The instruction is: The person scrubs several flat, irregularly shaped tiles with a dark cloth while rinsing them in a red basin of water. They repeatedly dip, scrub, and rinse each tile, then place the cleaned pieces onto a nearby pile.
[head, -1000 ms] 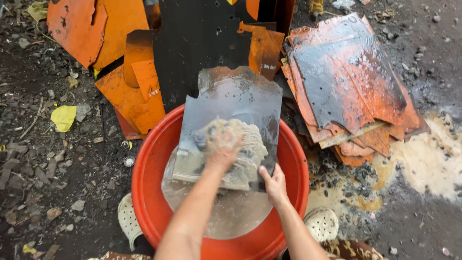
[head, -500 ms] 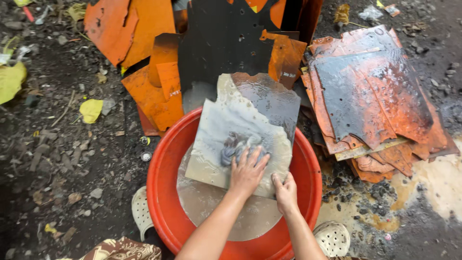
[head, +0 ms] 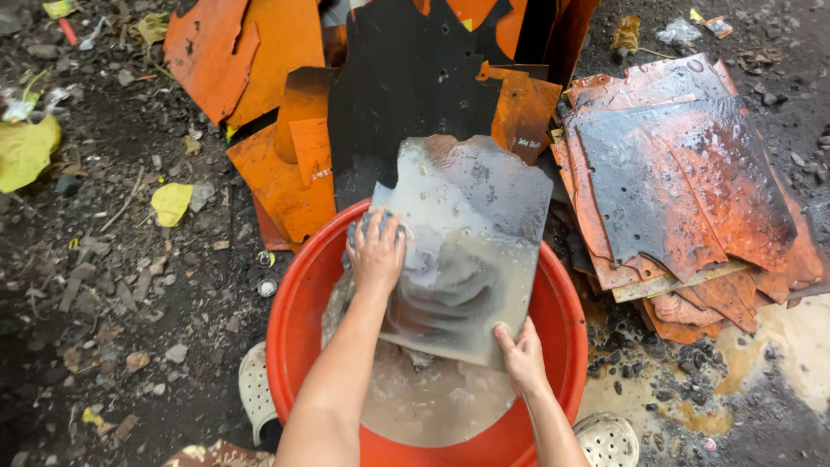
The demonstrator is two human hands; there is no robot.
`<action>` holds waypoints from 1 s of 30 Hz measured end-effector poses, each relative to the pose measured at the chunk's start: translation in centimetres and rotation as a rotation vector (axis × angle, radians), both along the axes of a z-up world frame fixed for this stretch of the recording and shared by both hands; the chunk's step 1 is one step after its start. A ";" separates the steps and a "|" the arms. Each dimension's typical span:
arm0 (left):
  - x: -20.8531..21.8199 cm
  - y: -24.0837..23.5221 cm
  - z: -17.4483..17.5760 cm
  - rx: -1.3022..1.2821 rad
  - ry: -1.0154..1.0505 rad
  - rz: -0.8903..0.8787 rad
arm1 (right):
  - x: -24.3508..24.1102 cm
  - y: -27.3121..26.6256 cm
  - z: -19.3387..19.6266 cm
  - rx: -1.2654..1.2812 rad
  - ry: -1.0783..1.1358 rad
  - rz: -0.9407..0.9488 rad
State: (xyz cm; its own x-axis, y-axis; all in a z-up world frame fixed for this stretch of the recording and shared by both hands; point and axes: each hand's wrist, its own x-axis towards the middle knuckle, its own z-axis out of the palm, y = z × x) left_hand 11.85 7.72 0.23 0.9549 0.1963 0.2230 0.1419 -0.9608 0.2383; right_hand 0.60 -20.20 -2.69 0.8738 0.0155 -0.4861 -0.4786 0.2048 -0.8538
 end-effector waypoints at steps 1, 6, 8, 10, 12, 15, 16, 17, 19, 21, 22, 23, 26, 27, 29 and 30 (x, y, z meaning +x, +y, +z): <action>1.8 -0.1 -0.2 0.004 -0.036 0.015 | 0.4 0.1 0.1 0.014 -0.008 -0.011; 2.2 -4.0 -2.1 0.065 -0.055 0.070 | 0.1 0.2 -0.1 0.028 0.102 -0.043; -0.4 -7.3 -2.5 0.122 -0.059 -0.087 | 0.3 0.6 -0.6 0.052 0.100 -0.081; -3.9 -11.5 -2.9 0.117 -0.040 -0.226 | -0.3 0.7 -1.3 0.057 0.086 -0.089; -6.7 -15.5 -3.0 0.038 0.009 -0.280 | -0.7 0.2 -2.1 0.046 0.020 -0.093; -8.0 -17.2 -2.1 -0.010 0.054 -0.402 | -0.7 0.1 -2.9 -0.045 0.033 -0.046; -7.5 -16.6 -1.7 -0.031 0.091 -0.492 | -0.9 0.2 -3.0 -0.120 0.167 -0.008; -6.8 -15.7 -1.3 -0.052 0.129 -0.581 | -0.9 0.3 -3.0 -0.194 0.302 0.032; -4.0 -13.2 -0.6 0.083 0.193 -0.683 | -1.1 -0.1 -2.7 0.008 0.158 -0.037; -0.3 -10.6 0.0 0.134 0.101 -0.547 | -1.0 0.2 -2.1 0.104 0.076 -0.081; 1.9 -9.6 0.2 0.136 0.064 -0.500 | -0.7 0.1 -1.7 0.094 0.064 -0.072; 4.1 -8.9 0.2 0.139 0.028 -0.452 | -0.5 0.0 -1.4 0.083 0.052 -0.062; 9.7 -7.6 0.3 0.098 0.013 -0.380 | 0.0 0.2 -0.4 0.089 0.074 -0.048; 11.4 -7.6 0.2 0.097 0.024 -0.343 | 0.0 0.3 -0.1 0.070 0.100 -0.045; 14.4 -8.6 -0.2 0.092 -0.005 -0.277 | 0.4 0.0 0.0 0.027 0.142 -0.041; 15.4 -9.3 -0.5 0.093 -0.036 -0.244 | 0.3 -0.1 -0.1 0.042 0.128 -0.045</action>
State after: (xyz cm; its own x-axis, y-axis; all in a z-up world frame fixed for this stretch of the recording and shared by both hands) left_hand 27.23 -1.56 -0.25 0.9625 -0.0620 0.2640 -0.1040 -0.9835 0.1483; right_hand 0.88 -20.31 -2.74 0.8048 0.0006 -0.5936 -0.5728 0.2630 -0.7764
